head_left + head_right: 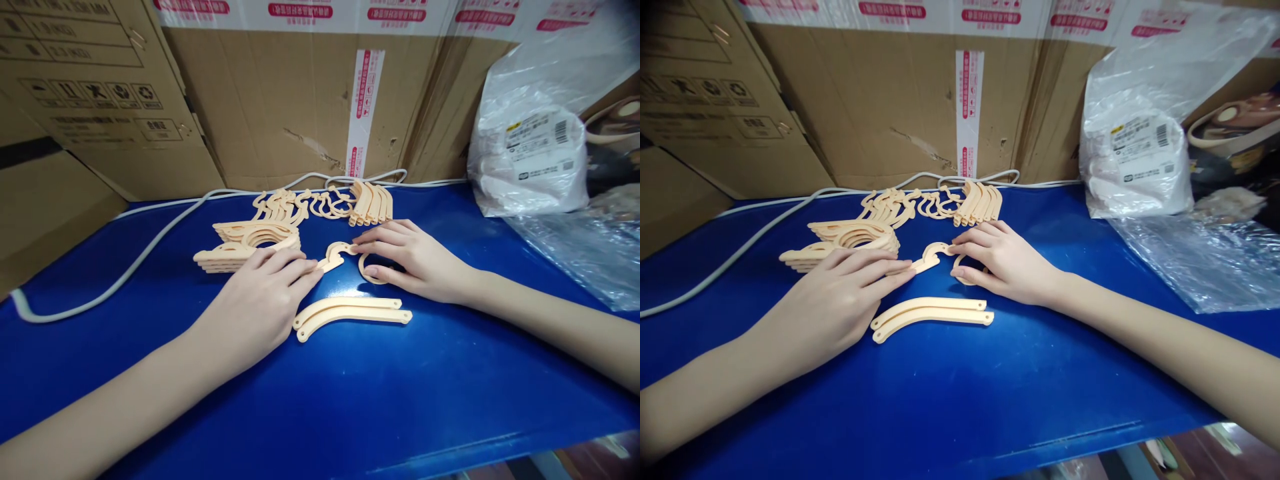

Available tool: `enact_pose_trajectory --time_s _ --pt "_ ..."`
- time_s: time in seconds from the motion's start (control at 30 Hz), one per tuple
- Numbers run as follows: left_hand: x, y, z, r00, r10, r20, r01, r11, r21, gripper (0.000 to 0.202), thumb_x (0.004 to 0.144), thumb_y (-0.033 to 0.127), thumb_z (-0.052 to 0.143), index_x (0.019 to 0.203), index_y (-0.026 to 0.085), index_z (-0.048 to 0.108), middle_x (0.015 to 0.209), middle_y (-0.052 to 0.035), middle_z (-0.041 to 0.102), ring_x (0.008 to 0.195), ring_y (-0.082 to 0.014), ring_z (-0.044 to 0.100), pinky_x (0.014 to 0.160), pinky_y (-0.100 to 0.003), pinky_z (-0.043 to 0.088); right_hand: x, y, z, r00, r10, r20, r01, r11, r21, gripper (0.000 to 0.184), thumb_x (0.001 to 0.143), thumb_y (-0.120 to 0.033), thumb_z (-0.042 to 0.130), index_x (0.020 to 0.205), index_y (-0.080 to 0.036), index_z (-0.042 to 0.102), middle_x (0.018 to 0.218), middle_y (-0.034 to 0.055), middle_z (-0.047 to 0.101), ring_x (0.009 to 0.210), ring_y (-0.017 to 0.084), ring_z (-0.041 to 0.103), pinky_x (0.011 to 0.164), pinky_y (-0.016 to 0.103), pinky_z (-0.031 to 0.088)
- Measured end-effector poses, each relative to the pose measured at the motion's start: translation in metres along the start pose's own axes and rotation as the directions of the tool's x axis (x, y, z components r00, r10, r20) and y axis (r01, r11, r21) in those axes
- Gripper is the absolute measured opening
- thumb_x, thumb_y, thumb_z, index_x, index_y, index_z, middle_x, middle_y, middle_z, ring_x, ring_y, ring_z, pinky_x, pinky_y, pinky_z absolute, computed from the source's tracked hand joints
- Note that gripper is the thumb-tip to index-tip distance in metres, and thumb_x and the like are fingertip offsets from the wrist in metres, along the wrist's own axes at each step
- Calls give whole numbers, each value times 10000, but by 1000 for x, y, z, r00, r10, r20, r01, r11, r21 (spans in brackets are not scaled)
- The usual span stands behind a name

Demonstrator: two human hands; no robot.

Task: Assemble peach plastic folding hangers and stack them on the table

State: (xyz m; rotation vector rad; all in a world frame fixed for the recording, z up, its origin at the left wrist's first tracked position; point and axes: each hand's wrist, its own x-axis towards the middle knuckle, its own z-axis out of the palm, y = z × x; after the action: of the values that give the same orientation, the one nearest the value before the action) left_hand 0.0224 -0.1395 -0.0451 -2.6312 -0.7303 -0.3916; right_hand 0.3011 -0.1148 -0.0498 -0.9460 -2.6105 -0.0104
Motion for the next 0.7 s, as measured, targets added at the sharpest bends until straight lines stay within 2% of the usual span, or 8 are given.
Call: enact_pose_trajectory --time_s 0.17,0.43,0.7 --pt "0 2 -1 1000 -3 9 3 1000 -7 507 837 15 377 1240 45 685 1195 -121 737 1083 -301 633 933 -445 480 0 1 2 1000 6 -11 -6 1000 24 339 1022 -370 481 1212 -164 672 1278 119 671 1146 245 594 983 414 383" --pt "1 4 1 999 -27 36 27 1000 9 548 819 8 351 1253 76 678 1232 -106 726 1087 -277 632 943 -428 503 -1 2 3 999 35 -12 -34 998 56 323 1026 -368 471 1201 -183 670 1274 111 672 1139 248 591 974 420 384" --pt "2 5 2 994 -49 94 49 999 3 541 816 26 390 1283 84 657 1295 -123 692 1146 -299 611 984 -453 490 -2 4 5 999 37 -28 -35 999 41 332 1022 -377 466 1201 -184 668 1252 125 678 1131 267 598 965 450 406"
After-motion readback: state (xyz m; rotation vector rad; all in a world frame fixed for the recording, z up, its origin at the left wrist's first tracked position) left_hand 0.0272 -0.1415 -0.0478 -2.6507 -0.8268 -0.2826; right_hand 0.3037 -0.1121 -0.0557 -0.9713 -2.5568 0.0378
